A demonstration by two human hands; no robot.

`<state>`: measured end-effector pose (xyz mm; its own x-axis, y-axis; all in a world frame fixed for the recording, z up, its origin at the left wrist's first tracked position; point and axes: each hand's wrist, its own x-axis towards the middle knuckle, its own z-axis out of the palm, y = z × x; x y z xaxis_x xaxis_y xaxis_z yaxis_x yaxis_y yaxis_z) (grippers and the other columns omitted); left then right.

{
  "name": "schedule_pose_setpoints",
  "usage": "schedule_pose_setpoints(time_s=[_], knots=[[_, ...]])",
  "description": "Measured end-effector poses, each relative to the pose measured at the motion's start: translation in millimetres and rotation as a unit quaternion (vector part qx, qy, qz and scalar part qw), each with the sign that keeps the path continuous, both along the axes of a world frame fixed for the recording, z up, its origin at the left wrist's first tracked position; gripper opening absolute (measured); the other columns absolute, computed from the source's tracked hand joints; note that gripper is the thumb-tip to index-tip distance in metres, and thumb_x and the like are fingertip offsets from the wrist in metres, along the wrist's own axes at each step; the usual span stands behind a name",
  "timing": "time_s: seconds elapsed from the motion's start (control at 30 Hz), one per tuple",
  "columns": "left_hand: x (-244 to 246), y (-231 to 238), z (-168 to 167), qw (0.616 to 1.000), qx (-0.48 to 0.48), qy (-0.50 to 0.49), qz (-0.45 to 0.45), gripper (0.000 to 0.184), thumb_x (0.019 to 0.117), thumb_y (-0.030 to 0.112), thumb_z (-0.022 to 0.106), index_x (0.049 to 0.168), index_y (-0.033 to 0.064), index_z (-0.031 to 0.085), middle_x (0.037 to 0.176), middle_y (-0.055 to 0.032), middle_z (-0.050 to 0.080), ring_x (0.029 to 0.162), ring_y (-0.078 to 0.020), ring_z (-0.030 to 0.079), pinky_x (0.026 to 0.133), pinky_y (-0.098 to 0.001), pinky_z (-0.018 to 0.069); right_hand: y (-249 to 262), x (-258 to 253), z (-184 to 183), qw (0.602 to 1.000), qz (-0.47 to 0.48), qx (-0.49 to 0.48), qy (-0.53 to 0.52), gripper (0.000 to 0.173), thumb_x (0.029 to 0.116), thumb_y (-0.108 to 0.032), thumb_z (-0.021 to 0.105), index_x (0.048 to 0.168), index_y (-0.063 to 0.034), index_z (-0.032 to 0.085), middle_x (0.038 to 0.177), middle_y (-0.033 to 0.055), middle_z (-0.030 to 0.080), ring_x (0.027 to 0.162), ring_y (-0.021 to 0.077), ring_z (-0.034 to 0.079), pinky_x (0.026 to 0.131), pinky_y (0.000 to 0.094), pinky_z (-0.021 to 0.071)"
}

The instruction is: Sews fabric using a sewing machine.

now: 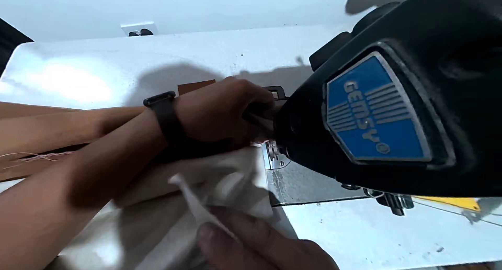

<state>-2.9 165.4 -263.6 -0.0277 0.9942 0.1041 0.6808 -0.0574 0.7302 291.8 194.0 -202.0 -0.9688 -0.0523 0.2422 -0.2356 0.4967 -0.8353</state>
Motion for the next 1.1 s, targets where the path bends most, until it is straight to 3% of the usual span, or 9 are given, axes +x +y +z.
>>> schedule_pose_setpoints(time_s=[0.13,0.23,0.33,0.53,0.6,0.67,0.8,0.93,1.1], knots=[[7.0,-21.6,-5.7,0.986,0.168,0.016,-0.012,0.021,0.0864,0.038,0.08,0.095,0.0222,0.068,0.076,0.0134,0.061,0.062,0.0058,0.055,0.049,-0.0161,0.0482,5.0,-2.0,-8.8,0.997,-0.056,0.061,-0.015,0.033,0.104,-0.01,0.055,0.134,-0.0147,0.068,0.143,0.0086,0.063,0.107,0.0141,0.073,0.078,0.0295,0.0638],[43.8,-30.2,70.8,0.991,-0.088,0.07,0.068,0.014,0.0902,0.028,0.079,0.09,0.0202,0.067,0.076,0.009,0.064,0.067,-0.0034,0.061,0.061,-0.0276,0.0535,12.7,0.7,-18.5,0.972,-0.098,0.19,-0.094,0.044,0.1039,-0.012,0.049,0.144,-0.024,0.061,0.15,0.0034,0.058,0.096,0.0139,0.075,0.064,0.0326,0.0613],[-10.3,-12.4,-40.8,0.991,0.131,0.019,-0.017,0.025,0.0865,0.043,0.079,0.099,0.025,0.067,0.079,0.0126,0.061,0.064,0.0045,0.057,0.049,-0.0196,0.0514,15.3,1.7,-24.5,0.966,-0.07,0.221,-0.112,0.048,0.1042,-0.01,0.048,0.147,-0.0291,0.058,0.152,-0.0026,0.056,0.105,0.0122,0.073,0.066,0.0322,0.0622],[-27.1,-2.3,-57.7,0.996,0.086,0.031,-0.015,0.033,0.0829,0.051,0.081,0.102,0.0282,0.065,0.081,0.0134,0.061,0.067,0.0033,0.058,0.053,-0.0223,0.0533,22.6,2.4,-22.2,0.968,-0.069,0.217,-0.108,0.048,0.1037,-0.011,0.049,0.147,-0.0292,0.058,0.148,-0.0017,0.06,0.099,0.0138,0.074,0.064,0.0342,0.0615],[-4.5,-7.8,-20.5,0.991,0.13,0.036,-0.011,0.025,0.0825,0.038,0.083,0.094,0.0218,0.068,0.075,0.0113,0.063,0.062,0.0032,0.058,0.049,-0.0181,0.0504,25.8,6.6,-23.3,0.974,-0.114,0.183,-0.076,0.043,0.104,-0.012,0.049,0.144,-0.0216,0.061,0.144,0.0049,0.062,0.103,0.0151,0.073,0.07,0.0349,0.0628],[36.0,-17.4,68.4,0.991,-0.086,0.076,0.062,0.017,0.0835,0.025,0.085,0.091,0.0189,0.07,0.078,0.0075,0.068,0.069,-0.0031,0.065,0.063,-0.0265,0.0578,30.5,9.4,-22.9,0.969,-0.134,0.19,-0.079,0.044,0.1035,-0.012,0.048,0.145,-0.0175,0.059,0.143,0.0078,0.062,0.105,0.0169,0.073,0.072,0.0368,0.0633],[39.0,-14.2,74.4,0.994,-0.066,0.072,0.055,0.016,0.0827,0.024,0.085,0.088,0.0171,0.071,0.077,0.0071,0.068,0.069,-0.0025,0.065,0.062,-0.0241,0.0567,32.4,12.4,-18.6,0.944,-0.124,0.278,-0.125,0.047,0.1027,-0.011,0.049,0.148,-0.022,0.058,0.146,0.0018,0.061,0.09,0.0166,0.075,0.059,0.0366,0.0601],[-35.2,37.6,-44.8,0.987,0.135,0.009,-0.086,0.032,0.0779,0.041,0.086,0.099,0.0237,0.069,0.083,0.0109,0.065,0.069,0.0021,0.06,0.054,-0.0205,0.0538,41.9,18.4,-11.5,0.926,-0.112,0.327,-0.15,0.051,0.101,-0.01,0.051,0.149,-0.0248,0.056,0.146,-0.0003,0.061,0.09,0.018,0.075,0.058,0.0379,0.0582],[-53.5,61.2,-59.9,0.998,0.023,0.02,-0.056,0.033,0.0735,0.044,0.088,0.094,0.0269,0.069,0.081,0.0115,0.064,0.07,0.0001,0.061,0.057,-0.0254,0.0558,46.6,25.6,-9.1,0.917,-0.101,0.355,-0.149,0.049,0.1018,-0.01,0.049,0.148,-0.0246,0.058,0.144,-0.0005,0.062,0.092,0.0178,0.075,0.058,0.0369,0.0583]])
